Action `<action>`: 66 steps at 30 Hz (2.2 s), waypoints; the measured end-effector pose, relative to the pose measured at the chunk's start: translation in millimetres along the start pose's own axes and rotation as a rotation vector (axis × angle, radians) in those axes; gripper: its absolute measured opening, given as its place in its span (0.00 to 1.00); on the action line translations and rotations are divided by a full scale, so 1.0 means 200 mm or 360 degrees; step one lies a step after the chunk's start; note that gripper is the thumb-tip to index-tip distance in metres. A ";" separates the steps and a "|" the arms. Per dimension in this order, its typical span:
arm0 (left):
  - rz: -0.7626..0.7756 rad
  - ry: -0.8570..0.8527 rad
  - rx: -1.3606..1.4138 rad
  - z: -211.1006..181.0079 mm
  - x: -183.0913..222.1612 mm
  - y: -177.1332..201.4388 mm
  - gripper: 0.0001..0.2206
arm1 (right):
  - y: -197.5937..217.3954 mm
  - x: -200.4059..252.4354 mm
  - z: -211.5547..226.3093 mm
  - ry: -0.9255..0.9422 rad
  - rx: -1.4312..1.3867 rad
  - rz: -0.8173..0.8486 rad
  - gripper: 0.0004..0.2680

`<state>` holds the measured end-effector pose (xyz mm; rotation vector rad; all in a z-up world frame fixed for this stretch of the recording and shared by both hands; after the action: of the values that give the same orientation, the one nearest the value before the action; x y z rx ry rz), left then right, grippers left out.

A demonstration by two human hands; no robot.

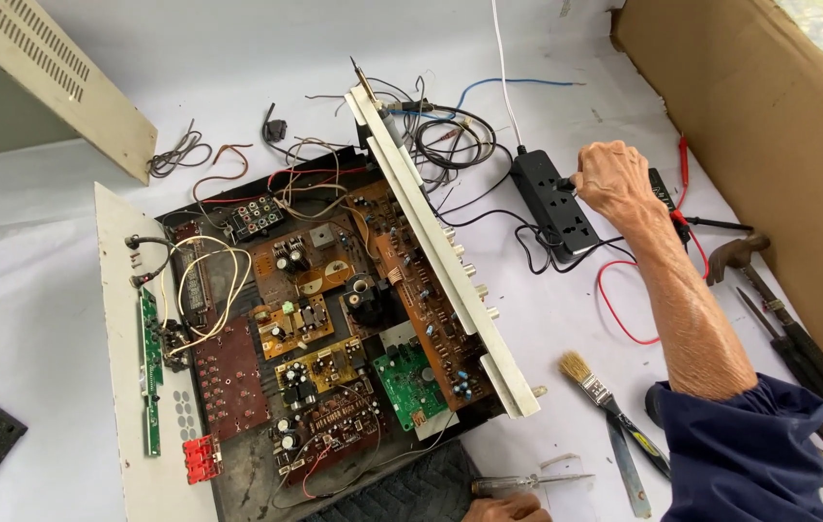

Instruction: Soldering electronic components on a circuit board inside a device chassis using a soldering iron.

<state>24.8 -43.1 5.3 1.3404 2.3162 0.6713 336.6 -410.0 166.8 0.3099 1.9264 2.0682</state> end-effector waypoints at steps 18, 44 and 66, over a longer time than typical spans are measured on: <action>-0.0036 -0.0291 0.0019 -0.04 0.00 0.05 0.13 | -0.06 -0.03 0.04 0.0125 0.0369 0.0214 0.07; -0.0036 -0.0228 0.0127 -0.15 -0.03 0.16 0.12 | -0.21 -0.11 0.01 0.0221 0.0318 0.0072 0.11; -0.0047 -0.0267 0.0099 -0.14 -0.04 0.15 0.12 | -0.19 -0.03 -0.03 0.0115 0.0119 0.0080 0.08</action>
<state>34.2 -42.7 46.7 1.3329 2.2337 0.4624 342.2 -415.4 128.5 0.3073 2.0621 2.0685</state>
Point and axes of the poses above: each hand's wrist, its own x-axis away from the middle knuckle, its own y-axis out of the back of the hand, z = x × y, the point moved 5 cm from there along -x, towards the middle knuckle, and after that the axes turned 2 degrees about z, right-handed, at the moved point
